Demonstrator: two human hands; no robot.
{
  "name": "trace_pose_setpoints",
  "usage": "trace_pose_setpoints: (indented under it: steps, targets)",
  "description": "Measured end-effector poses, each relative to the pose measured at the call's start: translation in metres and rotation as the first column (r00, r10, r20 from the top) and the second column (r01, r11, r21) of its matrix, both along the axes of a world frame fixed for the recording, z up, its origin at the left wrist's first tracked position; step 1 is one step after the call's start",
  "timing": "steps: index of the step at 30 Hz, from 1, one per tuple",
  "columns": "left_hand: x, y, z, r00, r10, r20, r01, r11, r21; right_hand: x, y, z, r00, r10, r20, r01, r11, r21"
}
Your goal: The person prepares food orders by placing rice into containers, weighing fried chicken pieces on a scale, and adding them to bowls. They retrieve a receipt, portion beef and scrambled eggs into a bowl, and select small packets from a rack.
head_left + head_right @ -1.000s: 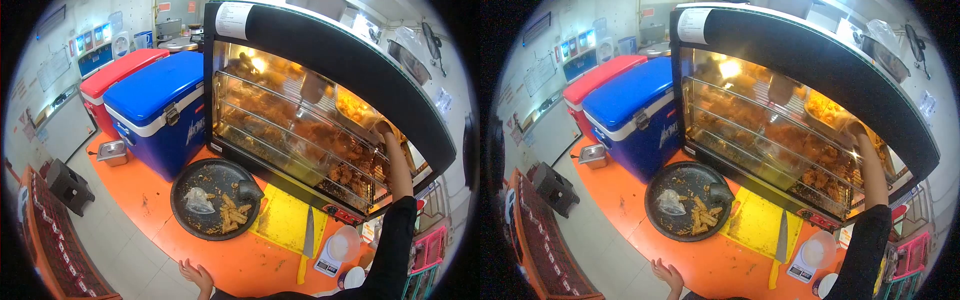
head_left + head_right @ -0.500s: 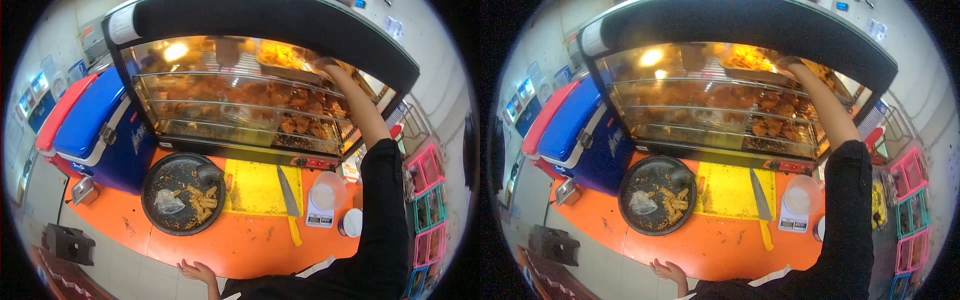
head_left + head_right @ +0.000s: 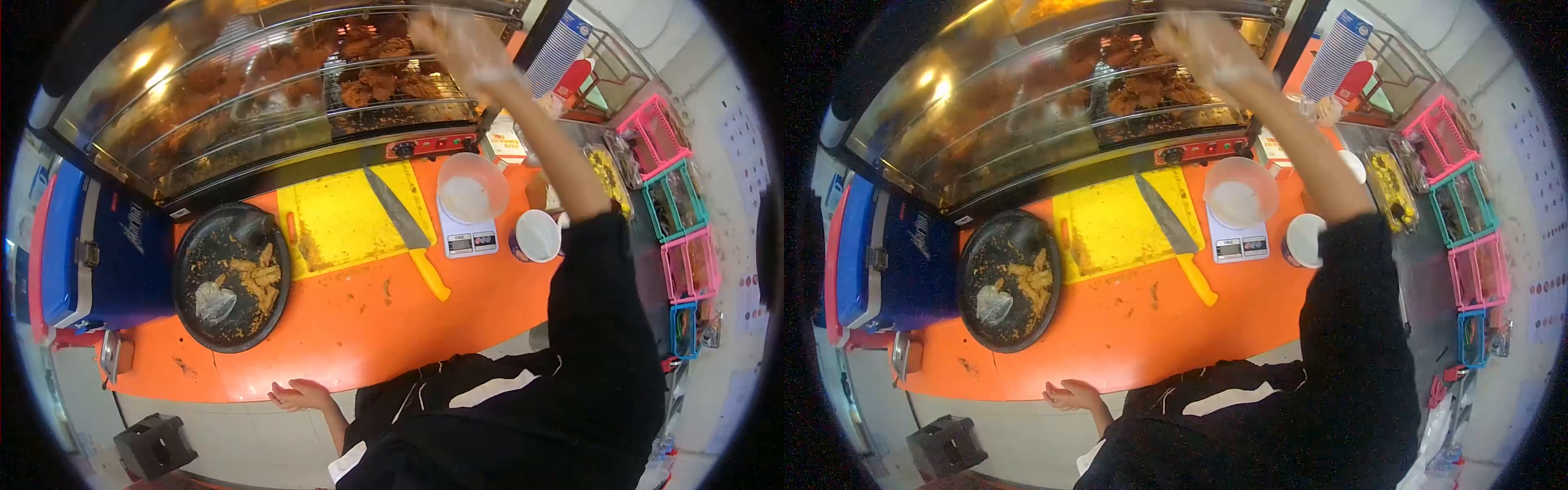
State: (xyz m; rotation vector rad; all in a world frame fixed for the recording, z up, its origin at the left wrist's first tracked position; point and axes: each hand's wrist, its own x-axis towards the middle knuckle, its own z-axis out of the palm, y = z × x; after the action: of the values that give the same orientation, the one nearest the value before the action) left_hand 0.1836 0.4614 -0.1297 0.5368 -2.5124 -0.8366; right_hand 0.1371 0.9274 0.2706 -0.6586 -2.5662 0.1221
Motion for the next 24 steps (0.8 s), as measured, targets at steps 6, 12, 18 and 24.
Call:
trace_pose_setpoints:
  steps: [6,12,18,24]
  targets:
    - [-0.001,-0.003,-0.006,1.000,-0.002,0.013,0.003,0.996,-0.085,0.118,0.050,-0.214,0.857,-0.253,0.448,0.311,0.949,-0.058]
    - [-0.003,-0.009,-0.016,0.998,-0.018,-0.067,0.011,0.994,-0.106,0.125,0.074,-0.293,0.906,-0.214,0.366,0.307,0.926,-0.219]
    - [0.000,-0.006,-0.007,1.000,0.004,-0.026,-0.006,0.997,-0.075,0.140,0.106,-0.314,0.987,-0.160,-0.025,0.129,0.868,-0.480]
    - [-0.002,-0.005,-0.008,1.000,0.017,-0.003,-0.017,0.998,-0.063,0.159,0.137,-0.308,0.936,-0.099,-0.337,-0.211,0.609,-0.765]
